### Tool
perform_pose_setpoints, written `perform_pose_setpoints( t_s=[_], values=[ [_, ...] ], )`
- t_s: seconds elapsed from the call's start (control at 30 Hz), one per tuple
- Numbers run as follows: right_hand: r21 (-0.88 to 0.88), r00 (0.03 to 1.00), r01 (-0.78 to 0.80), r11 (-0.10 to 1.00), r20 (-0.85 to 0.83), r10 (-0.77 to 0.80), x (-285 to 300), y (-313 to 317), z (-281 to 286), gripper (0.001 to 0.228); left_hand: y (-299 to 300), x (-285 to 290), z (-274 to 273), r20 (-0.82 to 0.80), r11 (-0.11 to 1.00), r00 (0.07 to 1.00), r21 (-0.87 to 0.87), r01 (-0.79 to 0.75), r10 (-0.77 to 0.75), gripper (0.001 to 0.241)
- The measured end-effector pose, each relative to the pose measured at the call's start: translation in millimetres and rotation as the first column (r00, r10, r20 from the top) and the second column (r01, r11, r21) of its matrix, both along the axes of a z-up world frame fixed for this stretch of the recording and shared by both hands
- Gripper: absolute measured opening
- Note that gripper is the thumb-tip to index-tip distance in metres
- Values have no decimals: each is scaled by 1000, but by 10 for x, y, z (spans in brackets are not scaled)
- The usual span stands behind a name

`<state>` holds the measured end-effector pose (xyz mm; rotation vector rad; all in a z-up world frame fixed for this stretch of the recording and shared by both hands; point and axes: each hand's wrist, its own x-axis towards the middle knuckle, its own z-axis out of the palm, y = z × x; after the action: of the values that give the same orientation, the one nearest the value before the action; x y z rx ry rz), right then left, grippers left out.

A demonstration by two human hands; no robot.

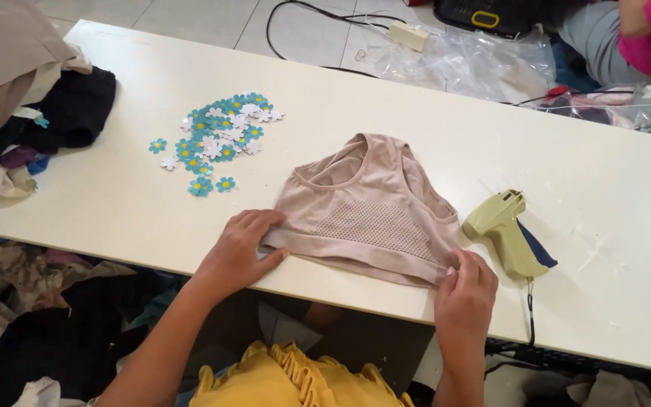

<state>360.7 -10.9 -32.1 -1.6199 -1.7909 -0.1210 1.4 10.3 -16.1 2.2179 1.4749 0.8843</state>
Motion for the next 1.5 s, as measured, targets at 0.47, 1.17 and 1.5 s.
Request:
perform_pose_setpoints(
  t_s=[0.47, 1.17, 1.5],
  values=[
    [131, 995, -48, 990, 95, 36, -50, -1, -53, 28, -31, -46, -8, 161, 999, 987, 27, 27, -31, 35],
    [333, 946, -322, 886, 72, 317, -1026, -155, 209, 13, -12, 179, 168, 528, 886, 763, -448, -122, 373, 10],
    [89, 908, -410, 908, -57, 416, -1903, 58, 208, 21, -34, 36, 63, 667, 929, 706, -368, 33, 239, 14]
  ],
)
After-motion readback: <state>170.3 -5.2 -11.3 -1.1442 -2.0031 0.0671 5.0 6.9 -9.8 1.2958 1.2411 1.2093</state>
